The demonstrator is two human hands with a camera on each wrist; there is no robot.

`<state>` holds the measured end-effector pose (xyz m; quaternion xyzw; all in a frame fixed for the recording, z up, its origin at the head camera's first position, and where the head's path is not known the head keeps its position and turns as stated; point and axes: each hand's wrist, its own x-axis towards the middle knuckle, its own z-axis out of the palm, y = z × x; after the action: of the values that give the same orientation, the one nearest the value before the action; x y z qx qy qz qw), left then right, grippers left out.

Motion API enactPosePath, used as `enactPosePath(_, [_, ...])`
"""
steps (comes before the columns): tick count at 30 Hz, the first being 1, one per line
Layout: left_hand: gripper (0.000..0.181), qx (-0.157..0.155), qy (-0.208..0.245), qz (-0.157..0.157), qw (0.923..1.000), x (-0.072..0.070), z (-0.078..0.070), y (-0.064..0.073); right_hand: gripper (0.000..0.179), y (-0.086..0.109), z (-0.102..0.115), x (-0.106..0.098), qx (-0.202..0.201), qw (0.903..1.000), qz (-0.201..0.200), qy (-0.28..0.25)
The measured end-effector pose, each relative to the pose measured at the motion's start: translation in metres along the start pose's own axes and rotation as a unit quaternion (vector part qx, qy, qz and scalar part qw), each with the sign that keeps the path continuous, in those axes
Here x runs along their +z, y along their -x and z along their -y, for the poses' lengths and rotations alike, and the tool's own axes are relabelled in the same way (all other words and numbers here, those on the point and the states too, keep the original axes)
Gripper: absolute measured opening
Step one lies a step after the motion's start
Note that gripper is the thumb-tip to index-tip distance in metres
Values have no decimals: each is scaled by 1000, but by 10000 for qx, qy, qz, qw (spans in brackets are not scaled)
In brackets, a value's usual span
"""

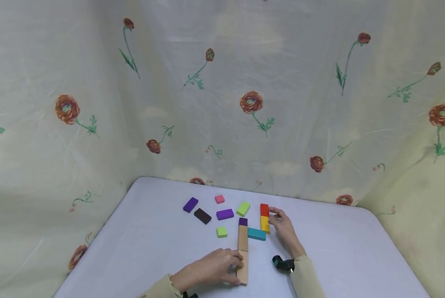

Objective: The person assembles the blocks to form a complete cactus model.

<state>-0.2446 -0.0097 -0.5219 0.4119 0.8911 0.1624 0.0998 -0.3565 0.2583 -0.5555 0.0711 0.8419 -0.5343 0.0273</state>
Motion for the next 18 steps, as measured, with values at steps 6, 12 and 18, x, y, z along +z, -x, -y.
enactPosePath(6, [40, -115, 383, 137, 9991, -7, 1, -4, 48, -2, -3, 1, -51, 9999, 150, 13])
enactPosePath(12, [32, 114, 511, -224, 9984, -16, 7, -16, 50, -2, -6, 2, -36, 9997, 245, 70])
enactPosePath(18, [33, -212, 929, -630, 9935, -34, 21, -32, 53, -2, -6, 2, -68, 9995, 257, 157])
